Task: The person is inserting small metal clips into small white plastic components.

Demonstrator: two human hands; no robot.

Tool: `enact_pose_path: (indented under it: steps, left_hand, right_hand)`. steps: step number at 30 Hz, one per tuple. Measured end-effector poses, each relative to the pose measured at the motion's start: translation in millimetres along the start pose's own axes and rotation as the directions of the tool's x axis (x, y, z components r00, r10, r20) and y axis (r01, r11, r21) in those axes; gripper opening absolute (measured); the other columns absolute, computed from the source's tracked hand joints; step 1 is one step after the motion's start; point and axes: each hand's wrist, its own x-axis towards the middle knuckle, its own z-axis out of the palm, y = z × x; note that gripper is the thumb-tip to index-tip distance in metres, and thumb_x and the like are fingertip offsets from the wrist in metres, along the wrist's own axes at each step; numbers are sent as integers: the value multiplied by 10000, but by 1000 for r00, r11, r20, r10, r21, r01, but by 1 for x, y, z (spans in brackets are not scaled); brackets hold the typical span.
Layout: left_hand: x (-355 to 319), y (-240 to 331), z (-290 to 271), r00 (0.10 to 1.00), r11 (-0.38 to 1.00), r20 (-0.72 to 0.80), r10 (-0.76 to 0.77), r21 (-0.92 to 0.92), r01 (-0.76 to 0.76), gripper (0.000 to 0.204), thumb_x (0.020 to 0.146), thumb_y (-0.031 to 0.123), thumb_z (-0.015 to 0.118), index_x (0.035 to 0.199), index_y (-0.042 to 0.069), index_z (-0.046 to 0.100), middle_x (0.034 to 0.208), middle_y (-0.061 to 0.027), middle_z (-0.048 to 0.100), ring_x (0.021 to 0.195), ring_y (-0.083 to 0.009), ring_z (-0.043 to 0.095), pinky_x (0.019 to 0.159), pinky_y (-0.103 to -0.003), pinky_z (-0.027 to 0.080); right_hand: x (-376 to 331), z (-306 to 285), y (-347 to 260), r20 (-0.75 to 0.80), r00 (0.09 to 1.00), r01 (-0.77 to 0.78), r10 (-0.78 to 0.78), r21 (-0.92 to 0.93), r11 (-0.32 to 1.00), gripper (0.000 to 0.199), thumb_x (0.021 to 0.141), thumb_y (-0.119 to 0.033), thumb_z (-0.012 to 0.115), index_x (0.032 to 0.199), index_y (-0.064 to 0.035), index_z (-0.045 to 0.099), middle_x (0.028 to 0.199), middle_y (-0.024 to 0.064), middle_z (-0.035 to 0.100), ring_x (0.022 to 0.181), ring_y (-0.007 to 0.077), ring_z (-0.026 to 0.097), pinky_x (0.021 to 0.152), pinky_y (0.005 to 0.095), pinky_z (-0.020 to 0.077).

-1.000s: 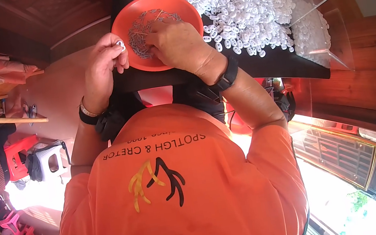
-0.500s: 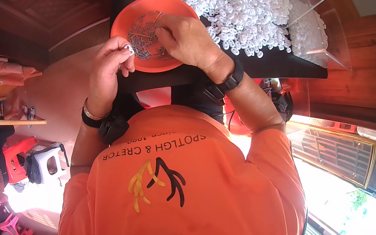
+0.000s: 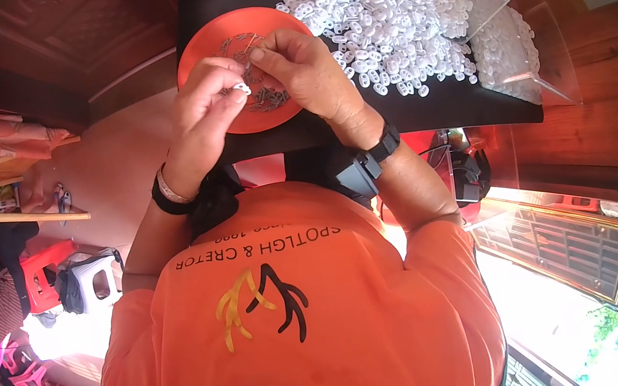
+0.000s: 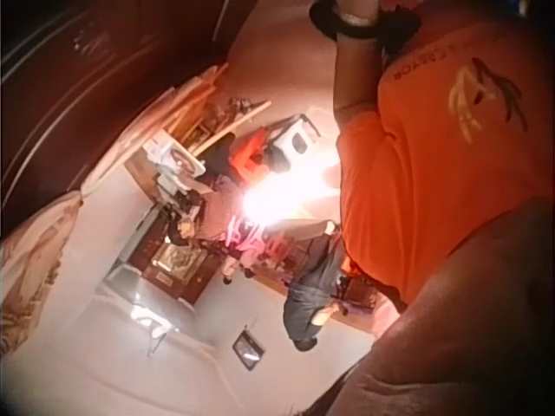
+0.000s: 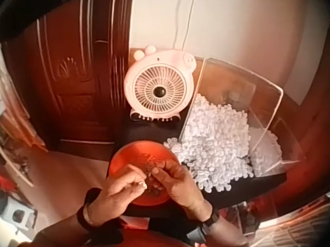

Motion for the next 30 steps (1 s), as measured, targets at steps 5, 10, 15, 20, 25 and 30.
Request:
enact_pose_path:
  steps: [5, 10, 15, 20, 25, 30]
  left_hand:
    - [11, 5, 7, 982, 936, 59, 181, 298, -190, 47, 799, 22, 573, 844, 11, 566, 821, -86, 514, 743, -258, 527, 669, -336, 451]
    - [13, -1, -1, 991, 997, 130, -1, 83, -10, 81, 844, 88, 549, 847, 8, 557, 768, -44, 530, 676, -154, 503, 625, -275, 417]
    - [19, -5, -8, 932, 843, 179, -314, -399, 361, 135, 882, 167, 524, 856, 47, 579, 739, -12, 572, 644, -83, 529, 573, -213, 407]
    - [22, -8, -9, 897, 732, 201, -394, -521, 438, 124, 882, 166, 531, 870, 53, 581, 736, -14, 577, 640, -89, 541, 561, -212, 407]
    - [23, -6, -10, 877, 653, 246, -413, -591, 473, 122, 882, 170, 540, 867, 56, 578, 752, -17, 581, 646, -88, 539, 562, -212, 405]
    - [23, -1, -8, 942, 904, 197, -271, -283, 319, 146, 896, 164, 519, 848, 32, 561, 761, -31, 584, 693, -95, 553, 591, -215, 415]
  right_hand:
    - [-2, 6, 3, -32, 993, 105, -116, -246, 964, 205, 899, -187, 580, 860, 12, 608, 680, 26, 583, 619, 83, 510, 575, 246, 433]
    - [-3, -2, 6, 95, 995, 50, -38, -132, 990, 177, 908, -163, 552, 862, 5, 582, 669, 22, 550, 625, 88, 500, 584, 260, 433]
    - [-10, 5, -2, 77, 990, 131, -117, -216, 967, 101, 933, -117, 533, 902, -23, 558, 740, -18, 546, 667, 67, 499, 635, 217, 437]
    - [-11, 8, -4, 11, 946, 297, -324, -433, 851, 82, 871, -71, 552, 892, 8, 563, 792, 123, 649, 728, 260, 650, 646, 335, 501]
    - [-10, 5, -1, -8, 958, 261, -288, -398, 880, 190, 928, -171, 509, 895, 7, 569, 733, 119, 633, 693, 247, 643, 621, 332, 499]
    - [-9, -1, -9, 102, 994, 61, -43, -184, 981, 409, 985, -347, 444, 825, 0, 590, 634, 51, 569, 604, 148, 571, 563, 279, 465]
